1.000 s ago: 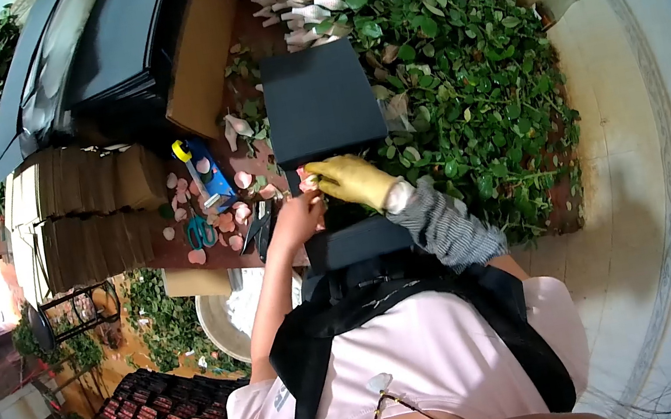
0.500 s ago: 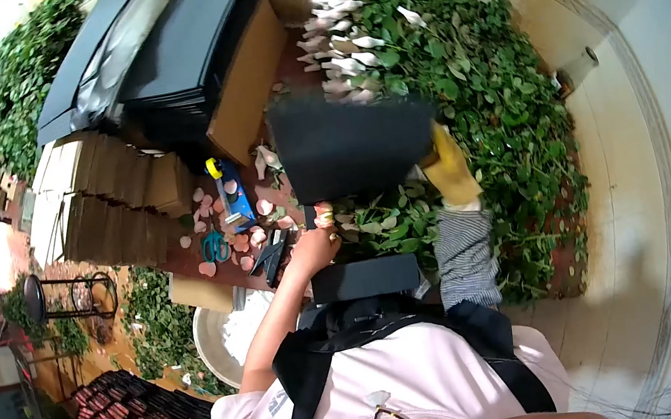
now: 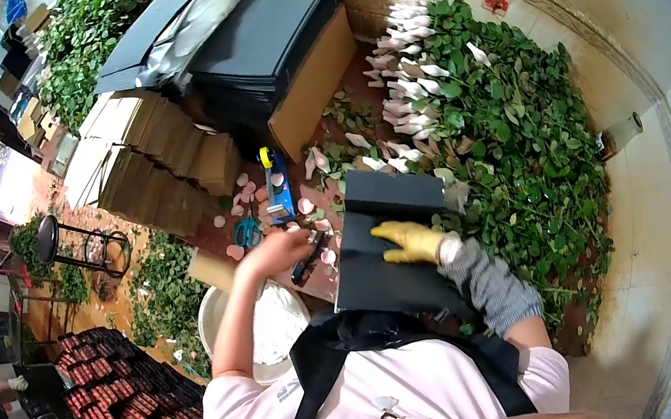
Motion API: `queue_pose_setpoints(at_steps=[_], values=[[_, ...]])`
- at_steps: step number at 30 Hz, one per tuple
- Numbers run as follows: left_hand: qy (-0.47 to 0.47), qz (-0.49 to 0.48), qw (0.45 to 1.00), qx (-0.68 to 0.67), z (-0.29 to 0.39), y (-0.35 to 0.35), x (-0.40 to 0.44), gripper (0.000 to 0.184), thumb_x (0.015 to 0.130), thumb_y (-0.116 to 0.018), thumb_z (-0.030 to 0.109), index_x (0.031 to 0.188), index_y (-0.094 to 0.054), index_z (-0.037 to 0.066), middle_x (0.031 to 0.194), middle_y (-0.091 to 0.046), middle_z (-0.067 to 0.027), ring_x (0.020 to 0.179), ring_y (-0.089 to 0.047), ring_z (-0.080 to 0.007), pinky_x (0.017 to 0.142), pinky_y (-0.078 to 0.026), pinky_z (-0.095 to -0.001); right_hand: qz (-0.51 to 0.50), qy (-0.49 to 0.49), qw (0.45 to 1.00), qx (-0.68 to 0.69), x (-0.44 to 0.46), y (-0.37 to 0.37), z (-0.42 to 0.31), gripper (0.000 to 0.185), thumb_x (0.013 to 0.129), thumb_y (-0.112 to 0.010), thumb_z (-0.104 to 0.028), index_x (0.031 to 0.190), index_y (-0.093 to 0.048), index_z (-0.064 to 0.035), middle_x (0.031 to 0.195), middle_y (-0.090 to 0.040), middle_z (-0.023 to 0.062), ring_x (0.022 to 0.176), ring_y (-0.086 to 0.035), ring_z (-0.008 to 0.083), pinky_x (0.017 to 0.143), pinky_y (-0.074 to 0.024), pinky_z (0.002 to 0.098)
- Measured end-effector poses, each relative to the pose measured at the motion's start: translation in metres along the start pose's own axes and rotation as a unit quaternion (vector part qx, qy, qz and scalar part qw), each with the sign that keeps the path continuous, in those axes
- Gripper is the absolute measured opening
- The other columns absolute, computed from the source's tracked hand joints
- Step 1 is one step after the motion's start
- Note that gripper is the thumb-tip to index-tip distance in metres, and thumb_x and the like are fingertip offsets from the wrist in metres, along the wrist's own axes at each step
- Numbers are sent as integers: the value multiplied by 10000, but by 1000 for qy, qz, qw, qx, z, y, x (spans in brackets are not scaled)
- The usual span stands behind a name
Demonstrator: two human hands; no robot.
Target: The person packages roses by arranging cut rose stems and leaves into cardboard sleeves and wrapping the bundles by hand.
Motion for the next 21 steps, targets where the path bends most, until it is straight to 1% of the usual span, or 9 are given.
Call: queue_pose_setpoints(at_steps=[1, 3, 5, 7, 9, 10, 12, 18, 21], values=[[62, 34, 997, 4, -15, 30, -3, 369, 915, -631, 246, 1233, -644, 61, 1095, -692, -173, 952, -681, -312, 826, -527, -392, 6, -14, 996, -88, -5, -9, -2, 706, 922, -631, -380, 1499, -356, -80, 1514, -380, 223, 1272, -497, 373, 1075, -408, 416], [38, 220, 974, 19, -48, 102, -2, 348, 910, -634, 254, 1202, -657, 66, 1078, -701, -161, 954, -682, -320, 823, -530, -399, -26, -131, 968, -213, -8, -31, -8, 735, 939, -585, -414, 1545, -269, -143, 1598, -246, 167, 1296, -473, 345, 1050, -433, 409], [42, 415, 898, 138, -92, 164, 6, 333, 902, -648, 243, 1169, -661, 44, 1075, -695, -178, 981, -668, -348, 837, -530, -408, -40, -144, 966, -210, -12, -19, -21, 736, 936, -586, -413, 1545, -273, -143, 1592, -262, 165, 1312, -458, 338, 1043, -435, 411], [103, 500, 842, 177, -141, 203, 23, 377, 891, -674, 304, 1151, -658, 32, 1090, -676, -218, 1011, -642, -386, 859, -528, -413, -37, -148, 967, -205, -12, -15, -23, 734, 931, -594, -409, 1540, -282, -142, 1583, -280, 166, 1302, -469, 340, 1040, -437, 411], [223, 443, 852, 169, -226, 215, 64, 575, 843, -713, 450, 1221, -616, 27, 1127, -652, -253, 1070, -612, -411, 897, -515, -452, -26, -161, 967, -196, -9, -16, -20, 732, 927, -603, -405, 1535, -291, -141, 1575, -299, 167, 1292, -479, 342, 1037, -438, 410], [323, 343, 863, 185, -273, 212, 88, 779, 776, -731, 582, 1307, -555, 38, 1228, -621, -248, 1144, -590, -401, 925, -500, -502, -16, -146, 968, -203, -7, -18, -20, 732, 919, -614, -400, 1528, -302, -140, 1570, -309, 167, 1280, -490, 343, 1035, -441, 412], [448, 239, 832, 225, -290, 206, 97, 872, 765, -720, 643, 1384, -500, 70, 1339, -578, -192, 1170, -593, -339, 932, -502, -497, -9, -127, 977, -171, -11, -16, -22, 743, 904, -631, -386, 1524, -310, -131, 1551, -330, 201, 1297, -485, 368, 1044, -429, 424], [365, 318, 813, 323, -283, 201, 94, 854, 739, -798, 512, 1354, -517, -10, 1211, -624, -238, 1056, -626, -378, 875, -532, -450, 4, -135, 978, -159, -12, -17, -17, 755, 898, -647, -373, 1530, -301, -146, 1569, -311, 165, 1298, -486, 350, 1051, -430, 425], [328, 346, 846, 239, -263, 204, 77, 841, 739, -814, 408, 1372, -467, -25, 1226, -563, -309, 1079, -596, -434, 899, -526, -458, 23, -123, 980, -154, -11, -20, -13, 753, 892, -655, -365, 1524, -312, -140, 1566, -315, 171, 1314, -474, 350, 1063, -419, 424]])
Point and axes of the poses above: each hand's wrist, its own x-axis towards the middle knuckle, its own y-axis out of the back of the hand, z = x × y, the point moved 9 cm from there along x, towards the middle knuckle
